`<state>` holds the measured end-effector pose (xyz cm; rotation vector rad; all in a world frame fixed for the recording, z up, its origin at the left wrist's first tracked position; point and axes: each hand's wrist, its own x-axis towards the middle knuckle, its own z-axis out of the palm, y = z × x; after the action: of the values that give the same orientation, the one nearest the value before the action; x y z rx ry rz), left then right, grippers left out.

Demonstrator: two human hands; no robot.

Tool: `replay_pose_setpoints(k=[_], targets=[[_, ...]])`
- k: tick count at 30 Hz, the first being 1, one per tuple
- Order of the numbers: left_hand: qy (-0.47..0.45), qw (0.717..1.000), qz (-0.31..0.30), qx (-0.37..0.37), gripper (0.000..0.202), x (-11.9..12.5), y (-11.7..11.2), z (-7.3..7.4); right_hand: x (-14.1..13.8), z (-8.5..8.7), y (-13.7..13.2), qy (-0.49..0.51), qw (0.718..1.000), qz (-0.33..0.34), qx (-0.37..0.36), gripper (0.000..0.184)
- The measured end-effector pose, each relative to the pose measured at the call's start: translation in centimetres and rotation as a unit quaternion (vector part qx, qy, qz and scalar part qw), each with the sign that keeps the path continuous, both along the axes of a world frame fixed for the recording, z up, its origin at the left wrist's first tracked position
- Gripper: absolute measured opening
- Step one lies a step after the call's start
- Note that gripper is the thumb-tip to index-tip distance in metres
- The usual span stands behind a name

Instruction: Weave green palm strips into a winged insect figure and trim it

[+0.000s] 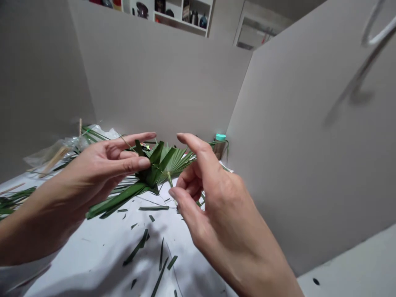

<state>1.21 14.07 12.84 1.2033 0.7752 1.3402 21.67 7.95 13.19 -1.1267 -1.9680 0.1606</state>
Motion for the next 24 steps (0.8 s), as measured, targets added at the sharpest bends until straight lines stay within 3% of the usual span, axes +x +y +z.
replay_pose_setpoints(k=[8, 17, 24], targets=[[0.028, 1.000, 0.005, 0.000, 0.078, -0.10, -0.17, 0.15, -0.34, 0.06, 0.04, 0.007, 1.000, 0.003, 0.008, 0.054], [0.010, 0.998, -0.061, -0.017, 0.086, 0.37, -0.34, 0.27, -0.37, -0.10, 0.12, 0.023, 1.000, 0.013, -0.008, 0.055], [0.014, 0.997, -0.079, -0.011, 0.070, 0.32, -0.64, 0.07, -0.89, -0.34, 0.21, 0.049, 0.998, 0.016, -0.026, 0.058]])
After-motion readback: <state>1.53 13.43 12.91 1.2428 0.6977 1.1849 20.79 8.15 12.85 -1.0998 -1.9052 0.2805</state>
